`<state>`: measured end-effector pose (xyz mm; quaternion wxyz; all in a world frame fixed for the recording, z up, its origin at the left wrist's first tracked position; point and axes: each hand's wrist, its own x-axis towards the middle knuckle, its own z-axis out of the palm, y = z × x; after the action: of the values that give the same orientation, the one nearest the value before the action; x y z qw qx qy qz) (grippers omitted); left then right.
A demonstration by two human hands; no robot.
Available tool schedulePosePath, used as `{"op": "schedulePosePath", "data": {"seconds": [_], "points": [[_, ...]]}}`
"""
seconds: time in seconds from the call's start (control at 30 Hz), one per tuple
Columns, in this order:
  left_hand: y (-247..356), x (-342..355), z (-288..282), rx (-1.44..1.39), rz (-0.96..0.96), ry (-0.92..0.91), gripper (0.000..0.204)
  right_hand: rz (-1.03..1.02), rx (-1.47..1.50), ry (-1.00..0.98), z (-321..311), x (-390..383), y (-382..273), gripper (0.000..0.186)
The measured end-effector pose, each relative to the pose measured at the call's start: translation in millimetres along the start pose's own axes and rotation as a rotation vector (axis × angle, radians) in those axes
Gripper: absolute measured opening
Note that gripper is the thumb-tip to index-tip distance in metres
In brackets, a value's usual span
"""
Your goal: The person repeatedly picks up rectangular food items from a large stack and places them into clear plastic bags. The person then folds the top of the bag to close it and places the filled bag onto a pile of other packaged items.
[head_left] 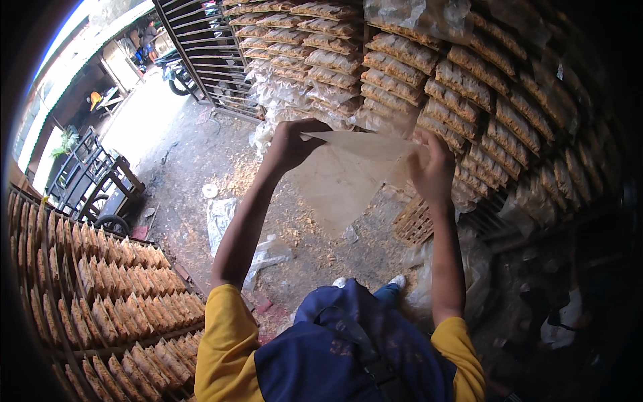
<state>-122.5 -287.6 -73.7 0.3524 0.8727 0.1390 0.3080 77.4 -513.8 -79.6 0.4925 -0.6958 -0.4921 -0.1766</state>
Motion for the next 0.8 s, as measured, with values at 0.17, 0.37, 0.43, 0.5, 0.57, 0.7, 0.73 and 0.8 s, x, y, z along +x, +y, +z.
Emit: {"op": "schedulePosePath", "data": {"seconds": [0.17,0.37,0.43,0.5,0.57,0.7,0.73,0.8], "points": [[38,10,25,0.115,0.145,-0.051,0.016,-0.286,-0.099,-0.088,17,10,-50,0.051],[-10,1,-2,0.472,0.254,-0.085,0.022,-0.185,-0.076,0.027,-1,22,-4,0.004],[-35,-10,-13,0.315,0.054,-0.041,0.02,-0.088,-0.076,-0.001,-20,23,9,0.008],[-34,-17,-18,0.095,-0.033,-0.017,0.017,0.041,-0.029,-0.077,-32,21,18,0.013],[-18,-17,-11,0.055,-0.079,-0.004,0.017,0.125,0.034,-0.036,-24,12,30,0.02],[0,-6,15,-0.029,0.115,-0.014,0.015,-0.162,-0.019,0.174,-4,19,-19,0.026],[10,-2,23,-0.05,0.163,-0.04,0.014,-0.23,-0.038,0.185,1,19,-36,0.026],[29,-1,35,0.034,0.122,-0.067,0.012,-0.264,-0.068,0.033,6,17,-43,0.023]]}}
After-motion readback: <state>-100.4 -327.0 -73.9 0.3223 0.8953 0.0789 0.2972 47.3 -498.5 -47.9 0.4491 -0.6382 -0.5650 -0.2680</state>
